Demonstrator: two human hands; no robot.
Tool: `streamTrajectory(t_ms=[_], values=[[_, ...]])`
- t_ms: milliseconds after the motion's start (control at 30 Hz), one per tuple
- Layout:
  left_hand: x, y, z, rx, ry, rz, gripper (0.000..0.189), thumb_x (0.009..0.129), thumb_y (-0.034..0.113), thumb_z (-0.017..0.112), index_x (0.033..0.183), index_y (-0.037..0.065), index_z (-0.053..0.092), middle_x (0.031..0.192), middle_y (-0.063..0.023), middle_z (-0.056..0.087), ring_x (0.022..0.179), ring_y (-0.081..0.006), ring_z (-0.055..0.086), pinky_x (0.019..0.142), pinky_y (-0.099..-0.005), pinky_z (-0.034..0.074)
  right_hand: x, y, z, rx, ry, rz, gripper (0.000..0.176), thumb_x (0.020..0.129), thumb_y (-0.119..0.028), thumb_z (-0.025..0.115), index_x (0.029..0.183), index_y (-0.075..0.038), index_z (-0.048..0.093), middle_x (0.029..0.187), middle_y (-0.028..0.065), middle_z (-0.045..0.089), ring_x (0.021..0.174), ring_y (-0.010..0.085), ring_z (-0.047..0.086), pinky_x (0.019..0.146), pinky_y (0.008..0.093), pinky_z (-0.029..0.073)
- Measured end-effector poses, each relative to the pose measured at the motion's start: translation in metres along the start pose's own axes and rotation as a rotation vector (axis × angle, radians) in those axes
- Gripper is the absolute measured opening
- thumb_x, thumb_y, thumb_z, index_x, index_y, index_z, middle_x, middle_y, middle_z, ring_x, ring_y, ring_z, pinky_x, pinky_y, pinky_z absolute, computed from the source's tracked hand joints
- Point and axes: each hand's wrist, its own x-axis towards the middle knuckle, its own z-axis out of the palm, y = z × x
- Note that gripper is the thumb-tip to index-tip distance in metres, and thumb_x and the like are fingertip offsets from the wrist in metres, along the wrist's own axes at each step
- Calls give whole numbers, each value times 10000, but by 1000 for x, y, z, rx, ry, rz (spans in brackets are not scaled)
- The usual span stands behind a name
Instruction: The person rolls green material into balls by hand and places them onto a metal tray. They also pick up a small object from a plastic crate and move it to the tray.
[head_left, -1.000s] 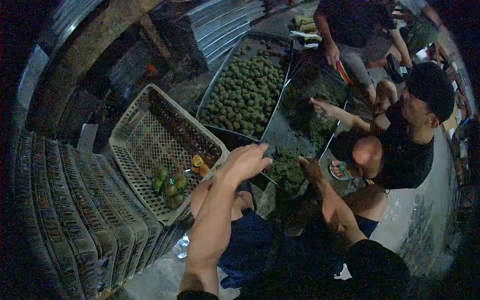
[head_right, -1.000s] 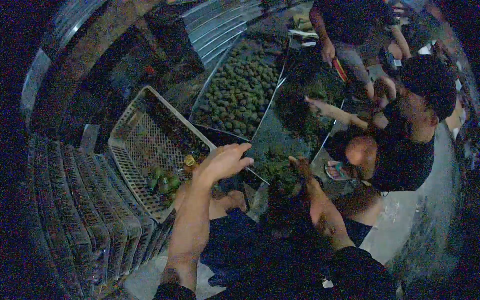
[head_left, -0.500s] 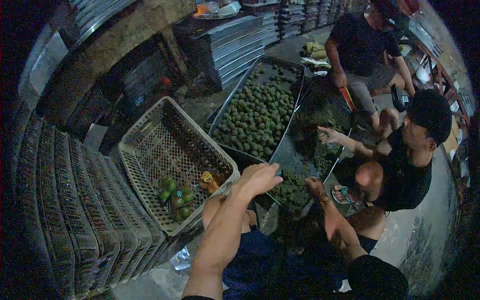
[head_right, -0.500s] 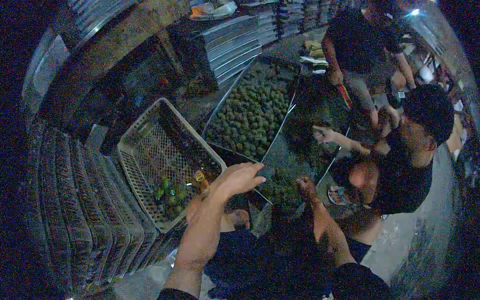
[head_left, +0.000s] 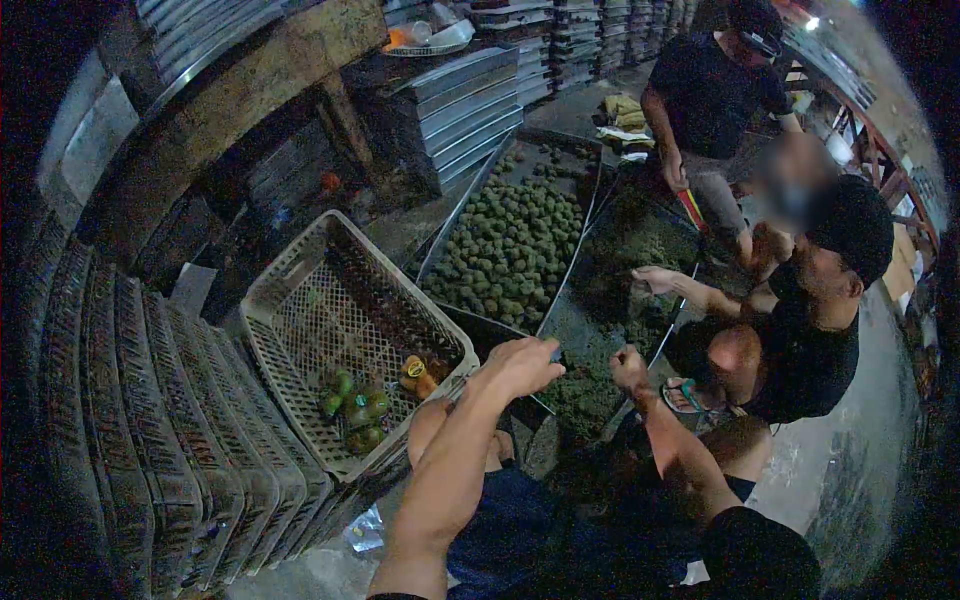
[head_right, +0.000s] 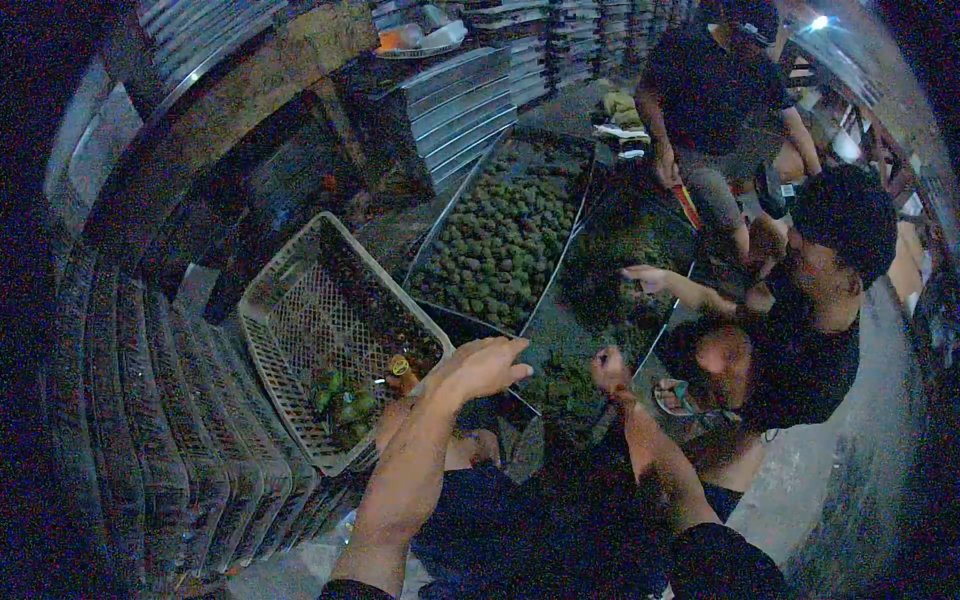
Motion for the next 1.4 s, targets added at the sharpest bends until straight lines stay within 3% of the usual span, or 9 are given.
streamTrajectory(t_ms=[300, 533, 600, 633, 733, 867, 1067, 1233, 1400], values=[[-7, 11, -12, -3, -49, -46, 508, 882, 355, 543, 1286, 53, 488, 1235, -188, 556, 1149, -349, 522, 969, -430, 419, 3, -92, -58, 82, -55, 260, 596, 882, -508, 501, 698, 50, 602, 698, 221, 589, 617, 350, 562, 589, 470, 401], [-2, -2, 7, -39, 129, 69, 380, 864, 305, 562, 1106, 12, 562, 1037, -231, 626, 1014, -391, 582, 858, -477, 456, 5, -65, -46, 100, 27, 253, 469, 946, -390, 462, 785, 31, 592, 814, 226, 614, 745, 332, 593, 636, 494, 418], [-3, 2, 4, -53, 168, 124, 373, 863, 305, 561, 1088, 8, 563, 1015, -235, 629, 1003, -390, 585, 846, -477, 460, 7, -42, -47, 693, -282, 141, 301, 934, -334, 522, 928, -36, 562, 850, 142, 630, 745, 270, 585, 636, 440, 476], [-1, 6, -4, -6, -5, 16, 511, 868, 360, 559, 1262, 38, 505, 1241, -185, 552, 1148, -336, 522, 969, -403, 419, 9, -35, -55, 966, -514, 180, 245, 928, -304, 553, 1010, -74, 538, 861, 94, 634, 736, 229, 580, 633, 401, 511], [3, 6, 1, 25, -6, 14, 513, 864, 356, 564, 1258, 32, 508, 1234, -187, 556, 1141, -342, 525, 966, -406, 420, -15, -51, -54, 1529, -72, 532, 266, 931, -318, 550, 981, -57, 535, 818, 95, 606, 719, 184, 570, 586, 318, 509], [4, 9, 1, 21, -20, 23, 530, 867, 355, 563, 1277, 28, 486, 1233, -197, 553, 1155, -337, 519, 973, -405, 417, -16, -74, -43, 939, 67, 798, 413, 910, -444, 547, 706, -85, 520, 603, 8, 486, 542, 141, 500, 494, 242, 402], [-2, 14, -2, 22, -39, 7, 521, 872, 370, 560, 1265, 32, 498, 1232, -192, 558, 1153, -332, 522, 973, -406, 417, -12, -106, -52, 247, -114, 681, 406, 907, -442, 544, 738, -73, 530, 591, 0, 493, 493, 139, 455, 489, 293, 384], [1, 3, 12, 11, 181, 117, 378, 847, 303, 591, 1090, 14, 561, 996, -221, 640, 980, -381, 598, 827, -476, 471, -22, -103, -62, 1041, -218, 556, 327, 942, -417, 499, 990, -97, 553, 875, 72, 611, 647, 167, 552, 523, 283, 437], [6, 14, 0, 40, -31, 16, 511, 874, 358, 560, 1261, 29, 500, 1221, -203, 560, 1147, -338, 523, 965, -420, 420, -23, -92, -55, 1525, -85, 731, 349, 944, -436, 491, 868, -100, 547, 796, 56, 578, 611, 134, 525, 487, 256, 389]])
